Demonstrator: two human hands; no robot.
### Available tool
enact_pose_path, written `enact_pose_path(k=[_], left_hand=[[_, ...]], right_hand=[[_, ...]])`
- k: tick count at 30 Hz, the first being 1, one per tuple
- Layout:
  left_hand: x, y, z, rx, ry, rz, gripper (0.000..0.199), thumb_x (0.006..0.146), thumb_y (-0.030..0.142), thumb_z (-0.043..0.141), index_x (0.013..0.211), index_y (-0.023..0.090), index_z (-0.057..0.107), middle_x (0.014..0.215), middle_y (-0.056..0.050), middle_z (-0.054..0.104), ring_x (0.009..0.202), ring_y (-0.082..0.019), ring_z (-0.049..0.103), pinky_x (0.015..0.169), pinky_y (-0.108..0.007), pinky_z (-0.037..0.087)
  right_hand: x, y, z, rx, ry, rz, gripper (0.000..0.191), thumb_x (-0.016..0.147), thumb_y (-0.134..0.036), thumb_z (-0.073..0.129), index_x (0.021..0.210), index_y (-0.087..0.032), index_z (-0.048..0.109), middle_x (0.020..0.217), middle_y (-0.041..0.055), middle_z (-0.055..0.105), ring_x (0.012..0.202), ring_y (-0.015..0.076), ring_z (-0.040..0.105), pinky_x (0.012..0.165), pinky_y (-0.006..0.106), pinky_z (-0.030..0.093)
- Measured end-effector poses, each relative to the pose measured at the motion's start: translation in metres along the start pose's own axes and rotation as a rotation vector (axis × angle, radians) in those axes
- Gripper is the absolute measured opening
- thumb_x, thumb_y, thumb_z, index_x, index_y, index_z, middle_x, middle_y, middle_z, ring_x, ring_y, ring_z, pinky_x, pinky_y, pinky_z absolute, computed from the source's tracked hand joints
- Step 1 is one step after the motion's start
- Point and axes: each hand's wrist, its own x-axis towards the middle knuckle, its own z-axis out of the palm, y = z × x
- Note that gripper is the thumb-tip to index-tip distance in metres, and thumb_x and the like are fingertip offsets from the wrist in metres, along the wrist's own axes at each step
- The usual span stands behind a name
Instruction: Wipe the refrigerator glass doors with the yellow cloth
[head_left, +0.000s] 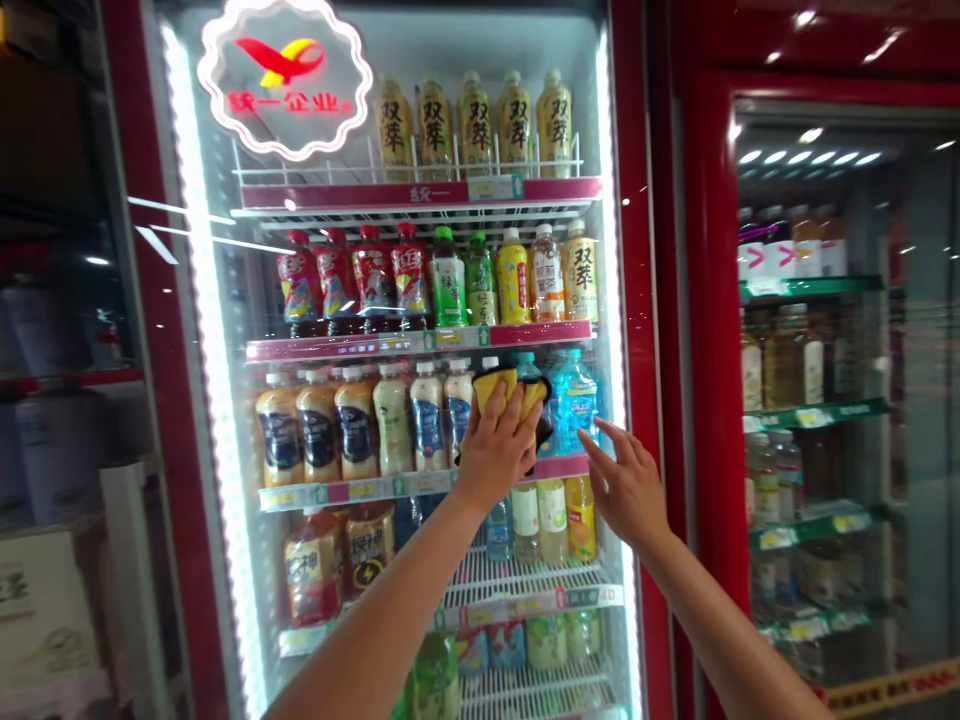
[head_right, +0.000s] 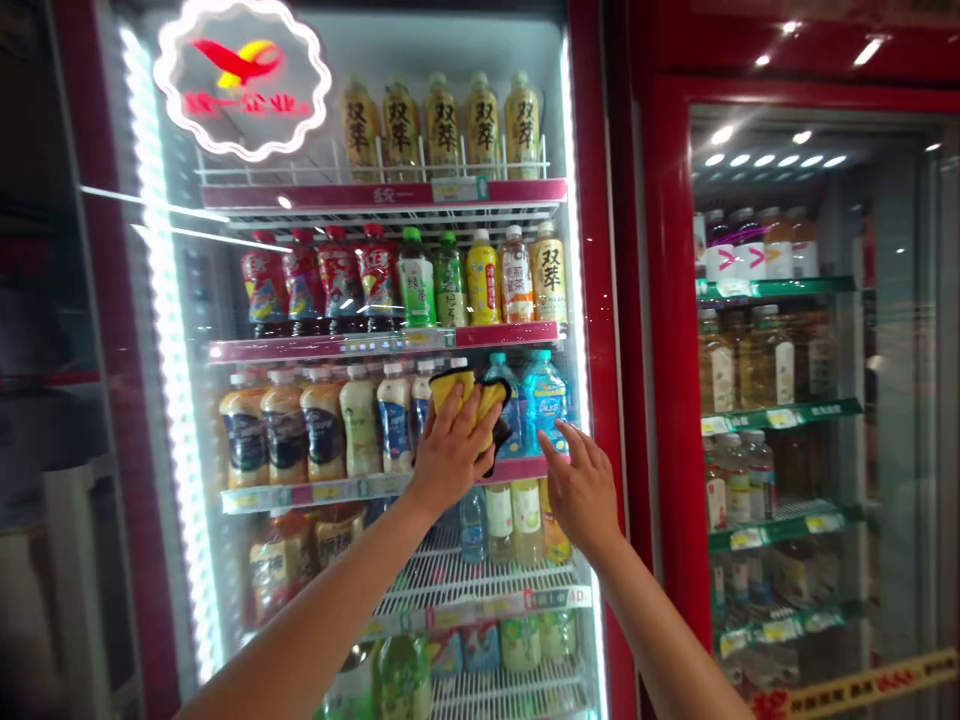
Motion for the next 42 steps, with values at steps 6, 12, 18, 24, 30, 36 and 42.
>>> enact_pose_path(k=[6,12,18,24,30,36,42], left_hand=[[0.015,-0.019,-0.006,-0.035,0.03,-0.048,0.062,0.092,0.032,0.063,0.152,0.029,0.048,0.159,-0.007,0.049,0.155,-0.032,0.03,0.128,-0.055,0.022],[0.086,0.006,0.005,-0.049,0.078,-0.149,0.059,0.094,0.031,0.06,0.15,0.02,0.049,0.161,-0.014,0.044,0.154,-0.039,0.028,0.125,-0.063,0.024],[0.044,0.047,0.025,-0.082,-0.123,0.393,0.056,0.092,0.037,0.064,0.145,0.025,0.054,0.161,-0.006,0.045,0.156,-0.03,0.027,0.128,-0.057,0.021],[0.098,0.057,0.034,-0.132,-0.162,0.528,0.056,0.09,0.039,0.066,0.143,0.025,0.056,0.16,-0.005,0.048,0.155,-0.029,0.03,0.127,-0.057,0.024],[0.114,0.054,0.034,-0.069,-0.004,0.11,0.054,0.094,0.036,0.06,0.147,0.024,0.053,0.162,-0.01,0.045,0.155,-0.034,0.028,0.126,-0.06,0.023],[0.066,0.075,0.049,-0.055,0.035,0.338,0.038,0.099,0.03,0.053,0.136,0.026,0.063,0.158,-0.005,0.051,0.153,-0.028,0.034,0.128,-0.056,0.024],[0.141,0.066,0.044,-0.082,-0.018,0.222,0.051,0.097,0.035,0.056,0.147,0.024,0.054,0.159,-0.009,0.048,0.155,-0.031,0.029,0.127,-0.06,0.023]], right_hand=[[-0.008,0.02,0.0,0.059,0.02,0.025,0.053,0.095,-0.013,0.051,0.144,-0.031,0.058,0.144,0.012,0.057,0.129,0.0308,0.055,0.103,0.053,0.053],[-0.015,0.03,0.002,0.162,0.032,0.085,0.056,0.095,-0.011,0.049,0.146,-0.032,0.055,0.147,0.0129,0.053,0.135,0.0301,0.053,0.102,0.053,0.056],[-0.026,0.051,0.002,0.331,0.097,0.181,0.055,0.099,-0.015,0.042,0.152,-0.031,0.049,0.148,0.0148,0.052,0.133,0.0279,0.056,0.103,0.052,0.056],[-0.009,0.062,-0.006,0.42,0.233,0.244,0.054,0.1,-0.016,0.04,0.152,-0.029,0.05,0.14,0.0152,0.056,0.13,0.0277,0.058,0.105,0.052,0.054],[0.004,0.051,-0.024,0.42,0.24,0.21,0.053,0.101,-0.018,0.042,0.151,-0.032,0.05,0.143,0.0143,0.056,0.131,0.0278,0.058,0.104,0.051,0.055],[0.018,0.049,-0.047,0.42,0.278,0.177,0.048,0.101,-0.019,0.044,0.147,-0.028,0.056,0.141,0.015,0.059,0.129,0.028,0.059,0.105,0.051,0.053],[0.034,0.055,-0.056,0.386,0.339,0.194,0.046,0.102,-0.022,0.044,0.145,-0.027,0.059,0.137,0.0148,0.062,0.126,0.0279,0.062,0.105,0.051,0.053]])
